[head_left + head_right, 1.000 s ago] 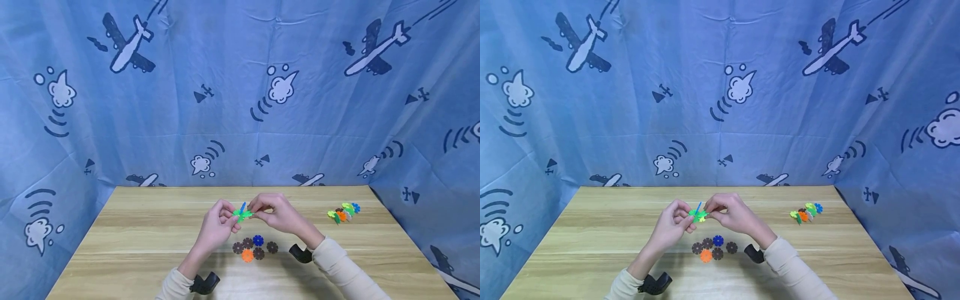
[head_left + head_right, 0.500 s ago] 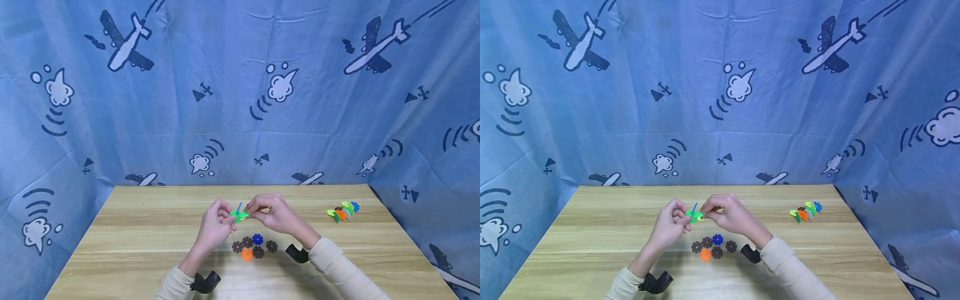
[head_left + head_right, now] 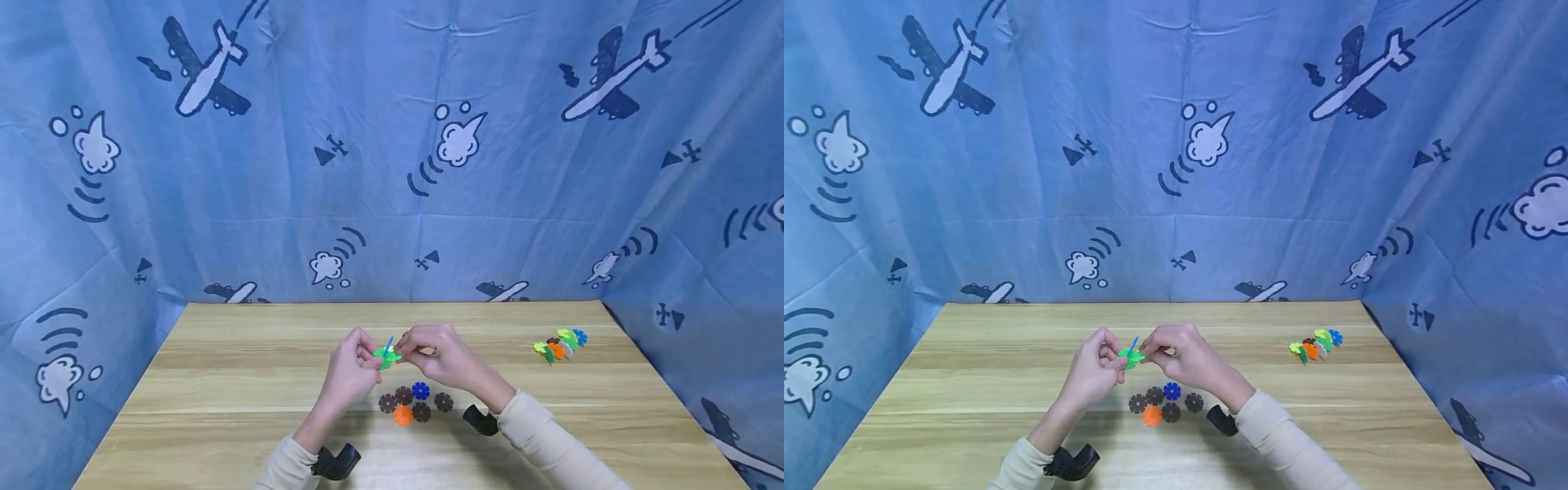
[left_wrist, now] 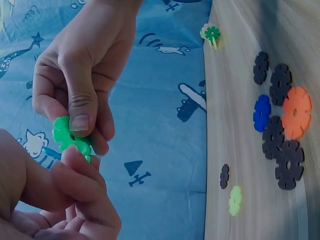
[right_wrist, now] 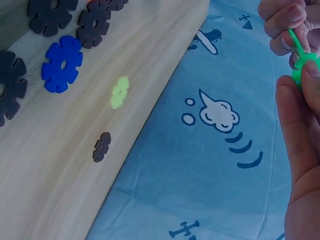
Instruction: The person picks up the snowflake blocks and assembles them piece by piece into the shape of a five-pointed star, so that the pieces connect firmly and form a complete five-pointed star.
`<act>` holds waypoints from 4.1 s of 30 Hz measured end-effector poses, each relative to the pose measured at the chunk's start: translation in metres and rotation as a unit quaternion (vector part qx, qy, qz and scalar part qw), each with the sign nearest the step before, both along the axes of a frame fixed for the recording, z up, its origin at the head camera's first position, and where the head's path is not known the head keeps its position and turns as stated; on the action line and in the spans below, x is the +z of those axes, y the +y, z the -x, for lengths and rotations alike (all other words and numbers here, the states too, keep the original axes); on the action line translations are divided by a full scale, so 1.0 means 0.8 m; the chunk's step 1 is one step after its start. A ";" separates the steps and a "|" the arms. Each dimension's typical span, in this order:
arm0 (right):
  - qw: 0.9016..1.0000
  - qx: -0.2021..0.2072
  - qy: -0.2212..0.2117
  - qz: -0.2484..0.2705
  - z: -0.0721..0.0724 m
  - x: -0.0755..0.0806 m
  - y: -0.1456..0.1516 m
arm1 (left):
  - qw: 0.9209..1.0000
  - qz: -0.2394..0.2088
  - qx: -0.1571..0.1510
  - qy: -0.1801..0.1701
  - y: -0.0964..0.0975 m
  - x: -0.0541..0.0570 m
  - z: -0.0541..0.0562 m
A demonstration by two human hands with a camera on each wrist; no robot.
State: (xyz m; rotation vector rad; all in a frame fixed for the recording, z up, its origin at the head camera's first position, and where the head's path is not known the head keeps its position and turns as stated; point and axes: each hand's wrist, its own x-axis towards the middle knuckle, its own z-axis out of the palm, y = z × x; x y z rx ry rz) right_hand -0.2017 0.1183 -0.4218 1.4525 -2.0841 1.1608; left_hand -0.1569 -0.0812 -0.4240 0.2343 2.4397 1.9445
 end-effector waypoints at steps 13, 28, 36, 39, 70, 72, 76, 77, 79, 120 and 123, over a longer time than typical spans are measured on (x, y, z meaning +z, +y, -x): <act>0.997 -0.048 0.035 -0.052 -0.002 0.009 0.008 | 0.999 -0.040 -0.019 0.002 -0.003 0.000 0.001; 0.991 -0.119 0.051 -0.037 0.007 0.018 0.050 | 0.996 -0.005 -0.037 0.077 0.005 -0.004 0.001; 0.958 -0.279 -0.036 -0.056 0.021 0.013 0.126 | 0.991 0.086 -0.035 0.100 0.003 -0.018 0.000; 0.932 -0.337 -0.090 -0.096 0.024 0.011 0.154 | 0.988 0.122 -0.039 0.088 0.001 -0.023 0.000; 0.772 -0.470 -0.271 -0.331 0.006 -0.032 0.250 | 0.934 0.344 -0.095 0.022 0.013 -0.063 -0.006; 0.771 -0.471 -0.269 -0.334 0.005 -0.032 0.250 | 0.938 0.335 -0.091 0.021 0.014 -0.064 -0.006; 0.766 -0.475 -0.264 -0.343 0.003 -0.024 0.245 | 0.939 0.333 -0.087 0.025 0.012 -0.065 -0.005; 0.766 -0.475 -0.261 -0.345 0.003 -0.022 0.244 | 0.936 0.339 -0.085 0.028 0.011 -0.065 -0.005; 0.766 -0.477 -0.256 -0.349 0.003 -0.016 0.241 | 0.930 0.357 -0.082 0.034 0.009 -0.064 -0.005; 0.872 -0.349 -0.146 -0.311 0.071 0.049 0.020 | 0.966 0.221 -0.002 0.136 -0.023 0.023 -0.002; 0.852 -0.336 -0.184 -0.358 0.085 0.041 0.005 | 0.969 0.203 0.009 0.143 -0.024 0.028 -0.004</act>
